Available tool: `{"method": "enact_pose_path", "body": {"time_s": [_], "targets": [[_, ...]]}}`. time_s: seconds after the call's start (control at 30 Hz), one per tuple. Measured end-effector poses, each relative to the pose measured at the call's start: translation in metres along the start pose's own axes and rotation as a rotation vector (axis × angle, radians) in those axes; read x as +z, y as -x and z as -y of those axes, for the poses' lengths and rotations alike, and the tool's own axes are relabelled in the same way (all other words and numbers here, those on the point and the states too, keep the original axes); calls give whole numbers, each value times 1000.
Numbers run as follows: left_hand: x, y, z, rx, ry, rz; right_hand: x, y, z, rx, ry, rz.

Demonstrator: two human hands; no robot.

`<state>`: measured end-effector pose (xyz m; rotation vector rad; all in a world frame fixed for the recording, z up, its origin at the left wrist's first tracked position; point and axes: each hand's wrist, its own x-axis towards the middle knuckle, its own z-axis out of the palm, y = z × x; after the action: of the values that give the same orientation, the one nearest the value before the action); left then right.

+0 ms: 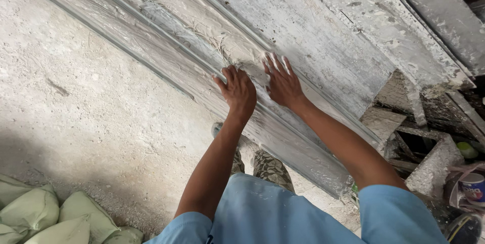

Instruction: The person takes handfuls of white plaster paste and presses and spreads it by hand along the grooves of long decorative molding strips on a workbench, working along their length. They then mix more paste in a large bowl and pour and spread the mixture onto the moldings.

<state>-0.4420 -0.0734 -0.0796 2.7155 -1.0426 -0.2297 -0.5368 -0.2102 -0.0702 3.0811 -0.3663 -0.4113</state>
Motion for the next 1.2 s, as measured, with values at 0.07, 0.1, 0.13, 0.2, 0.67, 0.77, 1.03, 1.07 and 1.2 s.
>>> {"method": "enact_pose_path", "body": {"time_s": [0.07,0.1,0.13,0.2,0.67,0.77,1.03,1.07,1.2], "targets": [[1,-4,2,-41,23,57,0,-22,7,-44,-17,-78],[1,-7,3,-53,24,43,0,-33,9,-69,-25,-121],[0,-9,5,-66,23,30,-1,-43,11,-85,3,-142],[-2,-13,11,-91,20,-7,-3,-59,16,-118,54,-185],[-39,-51,42,-146,-69,75,-39,-131,43,-186,-64,-186],[-49,-71,61,-166,-64,-18,-49,-160,57,-209,-115,-262],[-107,-162,158,-36,69,225,-61,-228,80,-238,-61,-261],[-114,-176,171,-63,183,231,-62,-236,81,-231,-63,-245],[-103,-168,188,-6,164,-150,-68,-247,73,-246,-159,-309]]}}
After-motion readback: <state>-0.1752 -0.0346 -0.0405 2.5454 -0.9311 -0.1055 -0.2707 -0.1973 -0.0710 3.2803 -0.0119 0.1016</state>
